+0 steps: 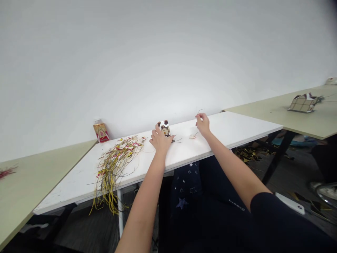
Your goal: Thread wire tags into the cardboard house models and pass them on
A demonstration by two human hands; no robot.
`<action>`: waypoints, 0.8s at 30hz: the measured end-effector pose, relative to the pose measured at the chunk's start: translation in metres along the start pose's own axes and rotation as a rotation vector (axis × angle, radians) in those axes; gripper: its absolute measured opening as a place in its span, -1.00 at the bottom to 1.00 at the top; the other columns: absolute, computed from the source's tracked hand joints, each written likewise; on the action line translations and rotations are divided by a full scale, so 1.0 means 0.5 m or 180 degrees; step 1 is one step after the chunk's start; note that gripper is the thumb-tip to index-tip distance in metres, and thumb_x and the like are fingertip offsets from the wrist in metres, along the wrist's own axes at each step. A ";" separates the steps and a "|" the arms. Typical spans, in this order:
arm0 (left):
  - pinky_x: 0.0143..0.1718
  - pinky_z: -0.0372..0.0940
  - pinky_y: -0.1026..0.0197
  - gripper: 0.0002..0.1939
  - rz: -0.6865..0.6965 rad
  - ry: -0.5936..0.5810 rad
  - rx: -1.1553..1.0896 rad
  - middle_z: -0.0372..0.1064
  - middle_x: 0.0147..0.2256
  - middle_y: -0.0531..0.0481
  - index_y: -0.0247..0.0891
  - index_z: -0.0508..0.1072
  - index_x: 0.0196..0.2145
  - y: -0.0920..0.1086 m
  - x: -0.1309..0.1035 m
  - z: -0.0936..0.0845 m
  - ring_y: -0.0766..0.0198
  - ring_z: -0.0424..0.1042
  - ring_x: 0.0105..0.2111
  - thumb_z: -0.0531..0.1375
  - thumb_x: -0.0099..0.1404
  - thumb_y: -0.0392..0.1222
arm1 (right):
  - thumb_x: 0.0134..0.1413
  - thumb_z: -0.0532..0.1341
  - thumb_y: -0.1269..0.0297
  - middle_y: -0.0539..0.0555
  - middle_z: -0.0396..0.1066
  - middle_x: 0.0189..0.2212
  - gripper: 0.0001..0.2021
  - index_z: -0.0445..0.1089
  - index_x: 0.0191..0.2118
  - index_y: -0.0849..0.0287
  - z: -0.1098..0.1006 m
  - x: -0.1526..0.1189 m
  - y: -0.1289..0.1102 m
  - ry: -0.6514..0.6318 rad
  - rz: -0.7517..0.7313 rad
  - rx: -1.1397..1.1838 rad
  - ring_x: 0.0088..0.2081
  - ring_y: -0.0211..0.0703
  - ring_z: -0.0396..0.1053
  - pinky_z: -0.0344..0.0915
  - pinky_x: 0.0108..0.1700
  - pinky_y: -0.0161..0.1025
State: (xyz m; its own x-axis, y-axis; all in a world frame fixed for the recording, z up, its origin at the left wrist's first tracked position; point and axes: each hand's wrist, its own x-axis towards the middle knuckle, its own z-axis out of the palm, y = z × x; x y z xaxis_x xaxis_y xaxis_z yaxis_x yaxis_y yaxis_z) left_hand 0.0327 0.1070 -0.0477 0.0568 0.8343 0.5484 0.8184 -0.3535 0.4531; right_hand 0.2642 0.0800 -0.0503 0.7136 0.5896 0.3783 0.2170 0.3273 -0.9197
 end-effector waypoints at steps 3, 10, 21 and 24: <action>0.10 0.15 -0.28 0.20 -0.0220 -0.0279 -0.0222 0.20 0.16 -0.44 -0.16 -0.19 0.36 -0.010 0.007 0.011 -0.32 0.28 0.14 0.39 -0.02 0.22 | 0.10 0.16 0.09 -0.02 0.37 -0.28 -0.81 0.27 -0.27 0.08 0.033 -0.055 0.028 -0.0389 -0.0141 0.0055 -0.53 -0.32 0.19 0.15 -0.43 -0.28; 0.13 0.08 -0.34 0.15 -0.0425 -0.0513 -0.0808 0.29 0.15 -0.39 -0.09 -0.27 0.34 -0.027 0.022 0.032 -0.25 0.30 0.17 0.37 0.01 0.08 | 0.06 0.18 0.17 0.03 0.42 -0.30 -0.88 0.39 -0.32 0.07 0.019 -0.096 0.056 -0.0720 -0.0839 -0.0557 -0.45 -0.21 0.19 0.21 -0.27 -0.20; 0.16 0.07 -0.27 0.14 -0.0577 -0.0703 -0.1219 0.40 0.08 -0.21 -0.01 -0.19 0.30 -0.024 0.030 0.041 -0.18 0.34 0.13 0.41 -0.07 -0.10 | 0.07 0.16 0.23 0.09 0.50 -0.24 -0.82 0.47 -0.26 0.14 0.011 -0.088 0.066 -0.0767 -0.1150 -0.1063 -0.42 -0.19 0.27 0.29 -0.19 -0.15; 0.17 0.04 -0.29 0.18 -0.0516 -0.0766 -0.1225 0.34 0.15 -0.24 -0.01 -0.18 0.30 -0.024 0.027 0.040 -0.20 0.29 0.17 0.45 -0.10 -0.01 | 0.08 0.16 0.22 0.10 0.51 -0.23 -0.80 0.48 -0.25 0.15 0.007 -0.092 0.058 -0.0679 -0.1179 -0.1073 -0.42 -0.19 0.28 0.31 -0.19 -0.15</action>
State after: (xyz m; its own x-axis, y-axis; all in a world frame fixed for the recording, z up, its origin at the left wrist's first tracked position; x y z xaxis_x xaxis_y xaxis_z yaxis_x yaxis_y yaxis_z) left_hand 0.0350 0.1311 -0.0600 0.1140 0.9497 0.2916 0.5590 -0.3039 0.7714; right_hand 0.2354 0.0650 -0.0942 0.4053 0.6281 0.6642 0.6550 0.3073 -0.6903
